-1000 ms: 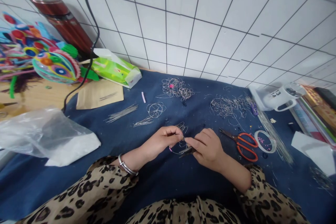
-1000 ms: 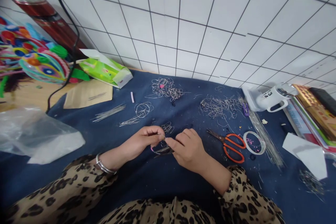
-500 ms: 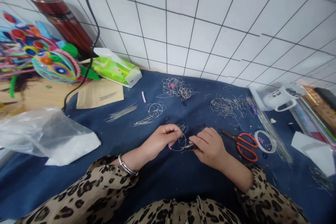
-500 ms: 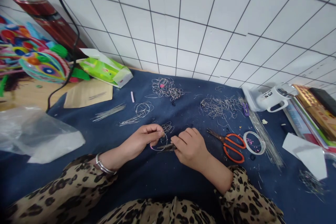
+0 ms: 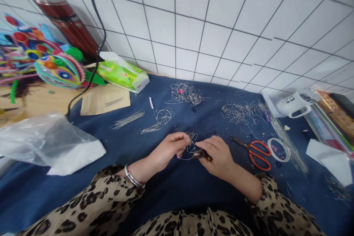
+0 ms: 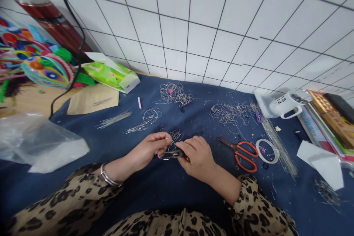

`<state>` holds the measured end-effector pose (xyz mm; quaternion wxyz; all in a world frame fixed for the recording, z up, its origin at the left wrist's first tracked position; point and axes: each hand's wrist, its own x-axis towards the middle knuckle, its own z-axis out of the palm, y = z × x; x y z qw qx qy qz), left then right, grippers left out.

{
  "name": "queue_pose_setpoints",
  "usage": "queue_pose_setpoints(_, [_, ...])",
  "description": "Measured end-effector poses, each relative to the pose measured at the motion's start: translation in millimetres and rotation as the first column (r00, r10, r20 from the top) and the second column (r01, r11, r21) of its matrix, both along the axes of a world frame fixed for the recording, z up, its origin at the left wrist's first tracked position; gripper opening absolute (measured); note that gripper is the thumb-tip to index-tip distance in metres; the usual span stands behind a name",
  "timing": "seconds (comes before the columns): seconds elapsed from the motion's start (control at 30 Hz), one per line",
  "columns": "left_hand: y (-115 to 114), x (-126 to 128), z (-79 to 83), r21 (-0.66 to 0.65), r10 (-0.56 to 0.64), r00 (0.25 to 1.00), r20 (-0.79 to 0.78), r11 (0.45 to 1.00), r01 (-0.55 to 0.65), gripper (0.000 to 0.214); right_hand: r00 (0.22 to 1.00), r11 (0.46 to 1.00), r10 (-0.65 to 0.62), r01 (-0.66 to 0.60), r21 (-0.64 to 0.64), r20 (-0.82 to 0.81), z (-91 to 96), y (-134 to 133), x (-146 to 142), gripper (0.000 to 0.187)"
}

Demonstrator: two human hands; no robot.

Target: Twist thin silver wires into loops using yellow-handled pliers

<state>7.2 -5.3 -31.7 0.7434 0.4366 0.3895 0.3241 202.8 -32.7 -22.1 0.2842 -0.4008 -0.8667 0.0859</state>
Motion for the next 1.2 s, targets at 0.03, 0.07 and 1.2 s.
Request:
queue_pose_setpoints(0.03, [-0.5, 0.3, 0.5, -0.01, -0.001, 1.0, 0.003, 1.0, 0.001, 0.018, 1.0, 1.0, 0.011, -0.011, 0.013, -0.002, -0.1, -0.4, -0.2, 0.029])
queue_pose_setpoints(0.07, [-1.0, 0.5, 1.0, -0.019, 0.0, 1.0, 0.002, 1.0, 0.0, 0.017, 1.0, 0.999, 0.023, -0.023, 0.026, 0.0, -0.2, -0.7, -0.5, 0.029])
queue_pose_setpoints(1.2, [-2.0, -0.6, 5.1, 0.304, -0.116, 0.955, -0.272, 0.931, 0.2, 0.024, 0.902, 0.843, -0.271, 0.052, -0.536, -0.337, 10.7, -2.8, -8.1, 0.014])
